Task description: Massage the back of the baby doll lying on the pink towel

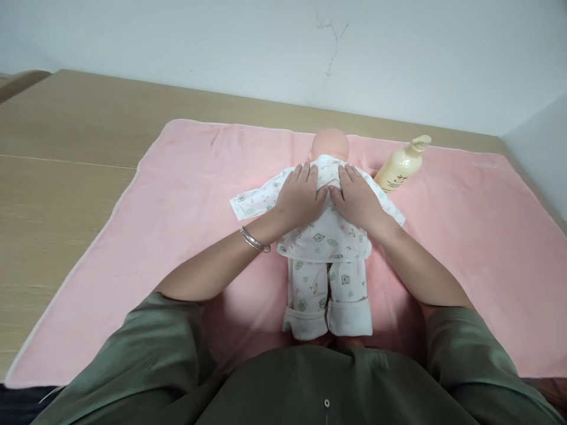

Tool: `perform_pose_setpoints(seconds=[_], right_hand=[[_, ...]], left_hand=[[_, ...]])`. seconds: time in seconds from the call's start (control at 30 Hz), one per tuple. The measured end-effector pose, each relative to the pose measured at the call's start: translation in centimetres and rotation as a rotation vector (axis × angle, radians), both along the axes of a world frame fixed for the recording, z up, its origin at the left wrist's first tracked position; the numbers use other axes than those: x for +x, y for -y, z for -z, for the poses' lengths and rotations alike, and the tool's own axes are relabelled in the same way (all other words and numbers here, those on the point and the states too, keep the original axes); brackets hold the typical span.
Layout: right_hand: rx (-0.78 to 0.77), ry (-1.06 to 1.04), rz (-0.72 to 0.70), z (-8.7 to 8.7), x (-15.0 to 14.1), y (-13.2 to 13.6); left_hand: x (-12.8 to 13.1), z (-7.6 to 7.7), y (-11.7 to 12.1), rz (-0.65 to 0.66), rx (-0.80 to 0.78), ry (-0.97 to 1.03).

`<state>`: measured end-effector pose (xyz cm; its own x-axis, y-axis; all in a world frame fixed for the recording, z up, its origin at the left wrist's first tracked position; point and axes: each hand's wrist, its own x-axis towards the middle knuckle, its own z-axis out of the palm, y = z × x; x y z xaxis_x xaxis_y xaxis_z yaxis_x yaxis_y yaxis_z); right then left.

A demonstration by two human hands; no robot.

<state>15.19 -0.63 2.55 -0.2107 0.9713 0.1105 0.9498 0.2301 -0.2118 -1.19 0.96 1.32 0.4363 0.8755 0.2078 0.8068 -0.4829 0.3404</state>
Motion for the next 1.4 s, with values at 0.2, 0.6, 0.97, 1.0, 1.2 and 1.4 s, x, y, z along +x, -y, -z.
perform_pose_setpoints(seconds=[0.2,0.6,0.97,1.0,1.2,1.4], right_hand=[[0.007,-0.010,-0.006,0.0,0.1,0.0],[0.004,-0.001,-0.022,0.1,0.1,0.0],[-0.052,-0.025,-0.020,-0.5,0.4,0.2],[-0.045,-0.021,-0.022,-0.6,0.4,0.2],[-0.034,-0.010,-0.036,-0.5,0.3,0.2],[-0.023,0.012,-0.054,-0.2,0.6,-0.1]], left_hand=[[-0.3,0.4,-0.3,0.028,0.023,0.017],[-0.4,0.1,-0.4,0.024,-0.036,0.004],[-0.5,-0.8,0.0,0.014,-0.007,-0.034],[-0.5,-1.0,0.0,0.011,-0.019,-0.040],[-0.6,-1.4,0.1,0.010,-0.048,-0.041],[-0.5,-1.3,0.0,0.011,-0.046,-0.032]])
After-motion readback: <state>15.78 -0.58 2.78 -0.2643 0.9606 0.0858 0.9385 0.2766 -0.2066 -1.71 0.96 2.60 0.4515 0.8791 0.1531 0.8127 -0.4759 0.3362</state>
